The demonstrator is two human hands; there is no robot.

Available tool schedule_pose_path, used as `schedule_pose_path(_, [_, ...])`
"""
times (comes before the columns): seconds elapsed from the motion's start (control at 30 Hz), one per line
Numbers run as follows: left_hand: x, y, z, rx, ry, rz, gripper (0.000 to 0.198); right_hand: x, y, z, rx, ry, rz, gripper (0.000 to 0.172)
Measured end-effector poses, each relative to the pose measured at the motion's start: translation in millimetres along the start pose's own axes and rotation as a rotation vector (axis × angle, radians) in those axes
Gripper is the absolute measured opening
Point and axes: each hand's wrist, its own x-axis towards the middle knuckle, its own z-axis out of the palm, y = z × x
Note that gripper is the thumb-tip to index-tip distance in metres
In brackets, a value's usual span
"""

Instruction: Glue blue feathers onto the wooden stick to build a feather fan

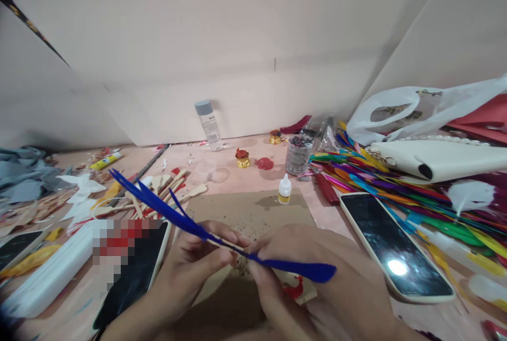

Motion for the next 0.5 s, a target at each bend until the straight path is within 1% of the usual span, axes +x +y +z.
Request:
schedule_pose_path(0.13, [1.6, 1.3, 1.6, 0.034, 0.007, 0.033, 0.009, -3.0, 2.3, -1.5, 0.023, -0.027, 0.018, 0.023])
schedule_pose_path(0.23, [1.8, 2.3, 1.5, 0.086, 0.021, 0.044, 0.008, -6.3, 2.7, -1.6, 0.010, -0.016, 0.010, 0.027])
schedule_pose_path(0.4, [1.5, 0.7, -0.6, 0.100, -0.007, 0.055, 0.009, -4.7, 0.7, -1.5, -0.016, -0.029, 0.027, 0.027])
schedule_pose_path(0.5, [1.4, -2.4, -2.4, 0.139, -0.018, 0.056, 0.008, -0.6, -0.3, -1.1, 0.004, 0.025, 0.026, 0.025])
